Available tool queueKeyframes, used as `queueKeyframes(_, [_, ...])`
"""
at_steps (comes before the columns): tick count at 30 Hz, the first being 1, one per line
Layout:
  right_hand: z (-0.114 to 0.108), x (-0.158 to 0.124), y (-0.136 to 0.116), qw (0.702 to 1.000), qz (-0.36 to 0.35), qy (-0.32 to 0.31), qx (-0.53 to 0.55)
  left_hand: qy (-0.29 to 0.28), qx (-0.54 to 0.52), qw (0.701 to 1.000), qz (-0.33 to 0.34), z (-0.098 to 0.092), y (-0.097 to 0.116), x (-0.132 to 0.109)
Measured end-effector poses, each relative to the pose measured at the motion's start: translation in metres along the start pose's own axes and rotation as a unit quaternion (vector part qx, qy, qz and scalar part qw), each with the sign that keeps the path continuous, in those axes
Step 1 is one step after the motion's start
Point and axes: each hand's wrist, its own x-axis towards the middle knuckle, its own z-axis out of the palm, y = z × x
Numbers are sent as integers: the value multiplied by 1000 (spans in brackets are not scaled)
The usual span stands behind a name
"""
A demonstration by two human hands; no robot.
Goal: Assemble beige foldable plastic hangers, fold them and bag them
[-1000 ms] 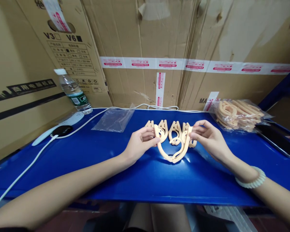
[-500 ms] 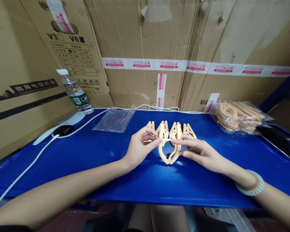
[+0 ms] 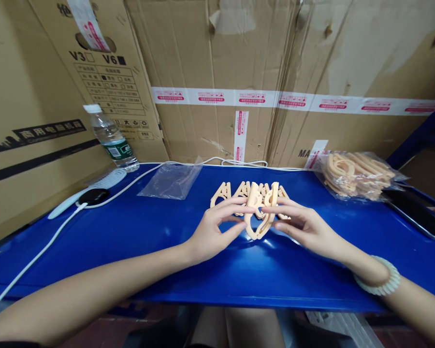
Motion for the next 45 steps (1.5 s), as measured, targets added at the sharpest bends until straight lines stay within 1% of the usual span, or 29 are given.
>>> queueKeyframes(4, [1,-2,1,999,19,-1,33,-20,15,999,30,-1,-2,-1])
queueKeyframes(8, [0,-2,2,999,30,0,30,-31,23,998,48,-2,-3,0])
queueKeyframes(12, [-1,-2,-1,1000,10,0,29,-34,-22,999,12,-2,-2,1])
queueKeyframes(17, [4,-3,-1,993,-7,-63,103,-83,-64,993,-51,-2,-2,3])
queueKeyframes(19, [5,-4,1,991,-4,-60,120,-89,-78,991,-61,-1,-3,4])
queueKeyframes(22, [4,-3,1,992,7,-38,122,-86,-97,989,-65,-1,-5,5])
queueKeyframes(29, [2,-3,0,992,24,-24,125,-94,-131,983,-85,-1,-6,5])
queueKeyframes(31, [2,-2,1,992,22,-33,122,-110,-140,980,-89,-1,-6,3])
queueKeyframes(36, [0,-1,0,990,20,-85,110,-151,-136,976,-75,-1,-7,1])
queueKeyframes(42, [-5,-2,-1,986,38,-103,123,-179,-116,975,-63,-4,-9,2])
queueKeyframes(44, [-12,-1,0,985,53,-98,134,-180,-102,976,-59,-5,-10,1])
queueKeyframes(45, [-17,0,2,985,62,-87,138,-174,-95,979,-58,-5,-10,1])
